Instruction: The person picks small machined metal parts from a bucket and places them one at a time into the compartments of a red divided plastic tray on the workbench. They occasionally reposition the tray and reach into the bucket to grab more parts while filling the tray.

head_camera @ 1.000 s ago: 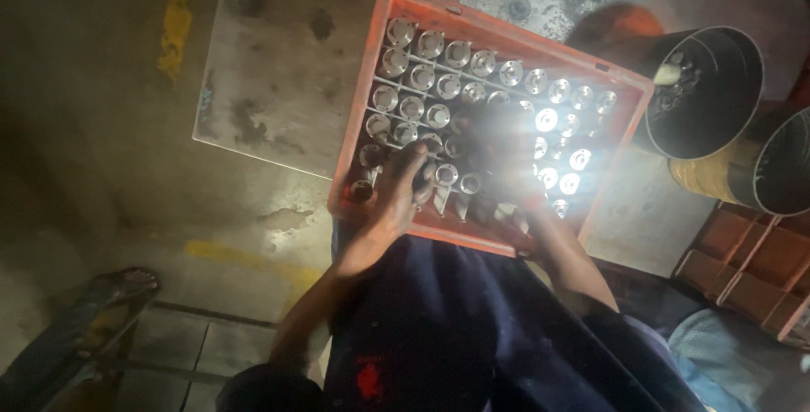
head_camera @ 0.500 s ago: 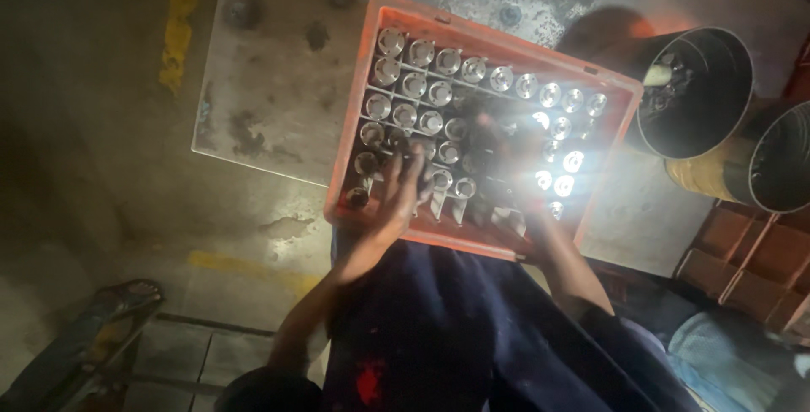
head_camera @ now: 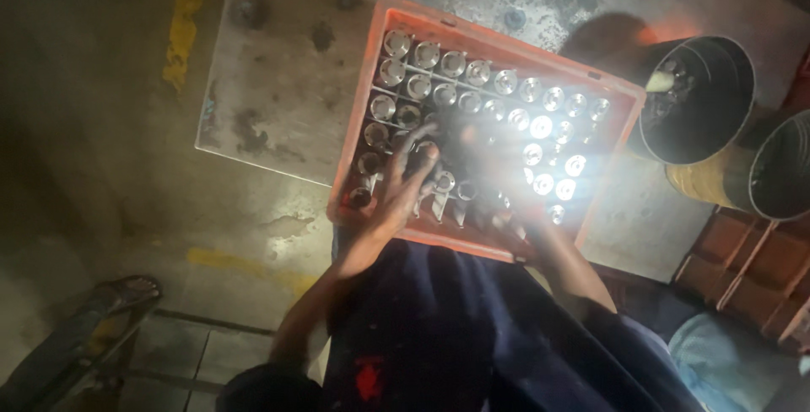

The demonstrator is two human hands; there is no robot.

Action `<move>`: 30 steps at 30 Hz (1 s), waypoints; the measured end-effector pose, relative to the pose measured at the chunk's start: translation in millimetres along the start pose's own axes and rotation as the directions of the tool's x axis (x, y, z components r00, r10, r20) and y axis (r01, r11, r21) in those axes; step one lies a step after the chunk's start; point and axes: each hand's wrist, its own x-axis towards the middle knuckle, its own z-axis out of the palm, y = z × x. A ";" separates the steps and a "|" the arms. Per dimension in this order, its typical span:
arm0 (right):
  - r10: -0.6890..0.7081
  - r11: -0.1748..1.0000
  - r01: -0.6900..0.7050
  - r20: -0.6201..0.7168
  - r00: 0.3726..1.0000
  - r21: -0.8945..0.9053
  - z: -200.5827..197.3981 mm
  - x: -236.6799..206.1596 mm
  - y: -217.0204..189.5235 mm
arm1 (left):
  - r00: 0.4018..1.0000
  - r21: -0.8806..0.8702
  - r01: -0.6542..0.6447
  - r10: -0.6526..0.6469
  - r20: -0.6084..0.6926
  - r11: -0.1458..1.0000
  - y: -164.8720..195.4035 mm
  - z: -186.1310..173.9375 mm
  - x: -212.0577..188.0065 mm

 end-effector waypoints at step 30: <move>0.140 0.966 -0.139 0.009 0.990 0.217 3.9 -43.4 39.7 | 0.988 0.011 0.128 -0.129 0.088 0.992 -5.5 5.0 -4.8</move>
